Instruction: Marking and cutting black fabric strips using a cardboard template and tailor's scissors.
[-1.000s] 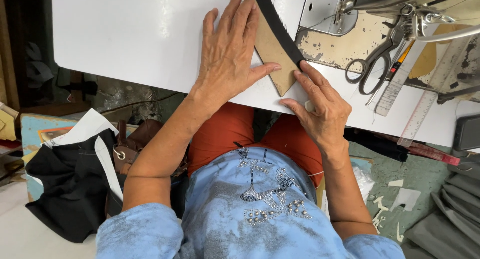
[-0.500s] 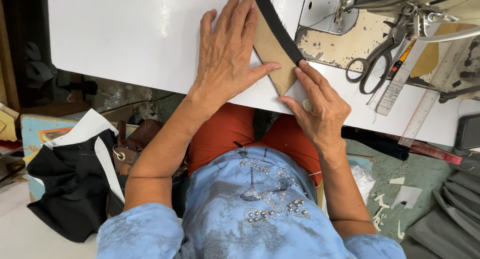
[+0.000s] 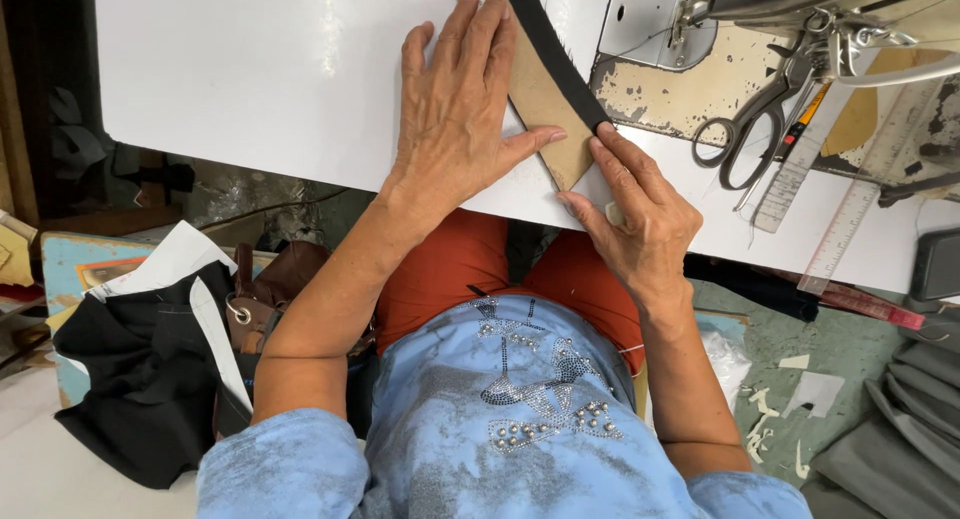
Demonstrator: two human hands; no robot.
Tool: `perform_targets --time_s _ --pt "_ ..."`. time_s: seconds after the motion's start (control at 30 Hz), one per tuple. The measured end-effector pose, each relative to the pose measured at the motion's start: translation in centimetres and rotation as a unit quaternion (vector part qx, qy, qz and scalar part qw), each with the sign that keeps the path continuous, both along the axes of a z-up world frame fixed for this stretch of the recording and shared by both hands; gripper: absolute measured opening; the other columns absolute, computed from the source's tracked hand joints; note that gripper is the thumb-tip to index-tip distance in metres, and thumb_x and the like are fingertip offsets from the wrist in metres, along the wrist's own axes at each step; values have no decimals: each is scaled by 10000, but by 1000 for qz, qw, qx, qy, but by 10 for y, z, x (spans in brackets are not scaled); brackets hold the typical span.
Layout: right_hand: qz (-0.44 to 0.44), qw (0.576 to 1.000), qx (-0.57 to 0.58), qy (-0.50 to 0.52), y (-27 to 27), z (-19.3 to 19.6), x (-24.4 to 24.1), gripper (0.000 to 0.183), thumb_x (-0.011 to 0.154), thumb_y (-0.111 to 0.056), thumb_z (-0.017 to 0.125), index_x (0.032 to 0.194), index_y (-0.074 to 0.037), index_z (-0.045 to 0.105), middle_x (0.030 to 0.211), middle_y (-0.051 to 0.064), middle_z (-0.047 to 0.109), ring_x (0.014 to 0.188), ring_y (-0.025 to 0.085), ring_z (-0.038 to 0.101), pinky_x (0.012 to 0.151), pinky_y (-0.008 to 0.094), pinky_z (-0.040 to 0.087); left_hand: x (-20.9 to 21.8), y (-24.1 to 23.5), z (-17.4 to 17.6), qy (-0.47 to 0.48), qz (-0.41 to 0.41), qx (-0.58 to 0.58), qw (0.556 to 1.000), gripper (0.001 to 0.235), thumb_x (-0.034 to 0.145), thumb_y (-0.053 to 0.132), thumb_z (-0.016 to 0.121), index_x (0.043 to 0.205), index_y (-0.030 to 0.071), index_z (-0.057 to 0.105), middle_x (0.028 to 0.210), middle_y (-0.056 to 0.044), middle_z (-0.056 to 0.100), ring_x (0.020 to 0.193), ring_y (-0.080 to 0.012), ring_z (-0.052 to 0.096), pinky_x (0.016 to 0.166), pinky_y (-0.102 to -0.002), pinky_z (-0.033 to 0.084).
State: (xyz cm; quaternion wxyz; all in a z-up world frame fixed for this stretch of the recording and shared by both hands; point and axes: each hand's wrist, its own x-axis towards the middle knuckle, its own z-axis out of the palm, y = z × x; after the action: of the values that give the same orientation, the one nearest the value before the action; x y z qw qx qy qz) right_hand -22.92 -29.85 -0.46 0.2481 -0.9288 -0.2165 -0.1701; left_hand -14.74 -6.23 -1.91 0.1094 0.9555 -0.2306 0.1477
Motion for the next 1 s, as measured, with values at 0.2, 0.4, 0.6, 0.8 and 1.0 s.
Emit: perform_targets --time_s 0.2,0.4,0.6,0.8,1.0 --pt "-4 1000 -19 6 -1 -2 -1 477 1065 -305 882 1407 -5 737 1465 145 716 1300 242 744 1030 329 613 0 -1 2 1 6 -5 1000 1121 954 851 948 1516 -42 570 1587 -151 494 1496 -327 456 1137 -541 427" --pt "-12 999 -47 -14 -1 -5 -2 468 1090 -334 868 1410 -18 738 1477 111 712 1261 225 773 891 307 635 -2 -2 4 34 13 12 999 1244 909 935 929 1577 -32 518 1647 -156 426 1541 -322 403 1209 -563 378" --pt "23 995 78 51 -10 4 -3 549 1005 -224 895 1408 69 664 1469 256 669 1351 366 703 1202 425 554 -4 -2 4 26 8 37 999 1276 932 956 889 1627 -35 484 1695 -158 400 1585 -316 342 1216 -568 358" --pt "-70 929 312 185 -42 6 -14 259 1058 -230 769 939 -31 653 926 81 652 908 190 596 832 304 478 -25 2 1 47 20 42 998 1350 893 982 854 1663 -23 387 1740 -173 354 1629 -334 290 1268 -602 350" --pt "-118 825 390 391 -20 32 8 331 1037 -188 685 1338 -54 664 1221 55 665 1016 135 594 857 252 562 -39 6 2 62 23 9 998 1266 848 915 778 1633 -9 411 1708 -170 425 1619 -341 347 1262 -622 344"
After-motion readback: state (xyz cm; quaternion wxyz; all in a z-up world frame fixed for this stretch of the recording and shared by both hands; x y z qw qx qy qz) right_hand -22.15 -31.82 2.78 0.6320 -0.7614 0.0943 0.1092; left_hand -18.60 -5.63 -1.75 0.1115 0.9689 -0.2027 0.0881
